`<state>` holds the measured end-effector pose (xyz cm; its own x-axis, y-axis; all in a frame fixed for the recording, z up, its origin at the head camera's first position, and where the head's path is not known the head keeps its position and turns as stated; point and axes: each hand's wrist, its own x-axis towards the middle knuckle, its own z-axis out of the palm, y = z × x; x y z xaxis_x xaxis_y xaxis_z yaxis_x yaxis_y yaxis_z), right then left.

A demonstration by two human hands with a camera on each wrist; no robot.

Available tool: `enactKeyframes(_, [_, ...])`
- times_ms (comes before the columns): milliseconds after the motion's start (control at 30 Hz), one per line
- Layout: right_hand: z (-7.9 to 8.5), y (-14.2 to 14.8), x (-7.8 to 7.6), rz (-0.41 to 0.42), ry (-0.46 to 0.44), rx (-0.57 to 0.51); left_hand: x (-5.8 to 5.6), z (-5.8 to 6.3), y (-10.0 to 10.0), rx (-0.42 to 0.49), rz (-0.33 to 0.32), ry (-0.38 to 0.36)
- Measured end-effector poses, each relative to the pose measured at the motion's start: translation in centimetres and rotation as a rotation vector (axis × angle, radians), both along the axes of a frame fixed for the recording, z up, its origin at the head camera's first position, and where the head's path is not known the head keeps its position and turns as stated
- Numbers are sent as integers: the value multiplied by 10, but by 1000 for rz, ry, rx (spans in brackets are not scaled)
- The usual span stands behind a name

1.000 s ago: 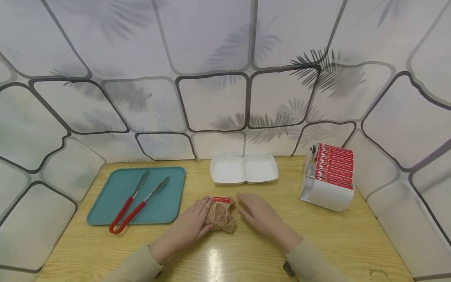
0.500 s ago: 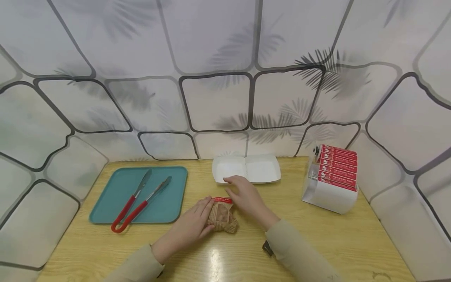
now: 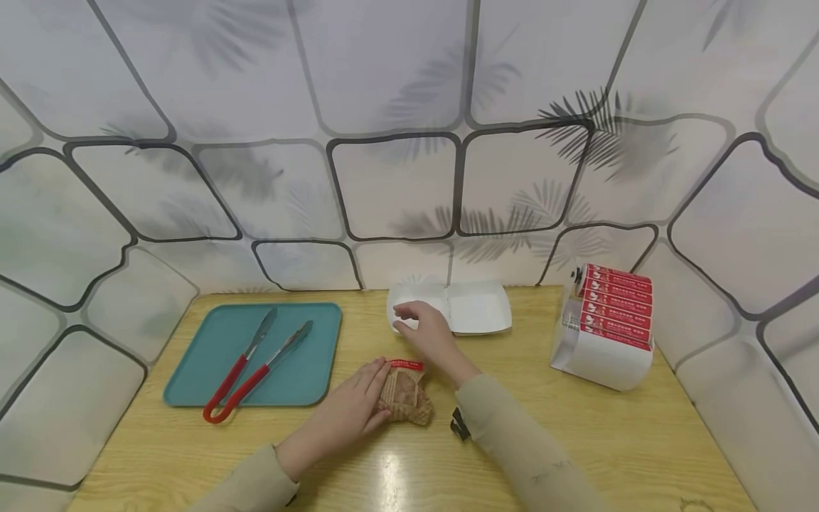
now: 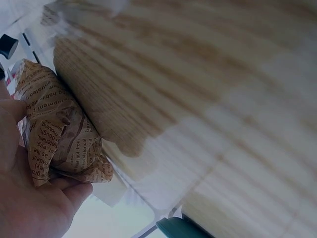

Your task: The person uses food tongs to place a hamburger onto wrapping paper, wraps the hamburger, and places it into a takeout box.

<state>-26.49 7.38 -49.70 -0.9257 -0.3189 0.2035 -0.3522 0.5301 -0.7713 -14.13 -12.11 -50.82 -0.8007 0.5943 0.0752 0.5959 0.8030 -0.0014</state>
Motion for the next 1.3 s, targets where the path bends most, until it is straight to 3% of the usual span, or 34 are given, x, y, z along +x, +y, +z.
enactKeyframes(300, [-2, -16, -16, -32, -139, -107, 0, 0, 0, 7, -8, 6])
enactKeyframes(600, [-8, -19, -23, -66, -220, -112, 1, -1, 0, 39, -11, 14])
enactKeyframes(933, [-14, -18, -24, -52, -223, -74, 0, -2, 0, 23, 5, -5])
enactKeyframes(1300, [-13, -20, -24, -22, -217, -17, 0, -3, 0, 20, -12, 29])
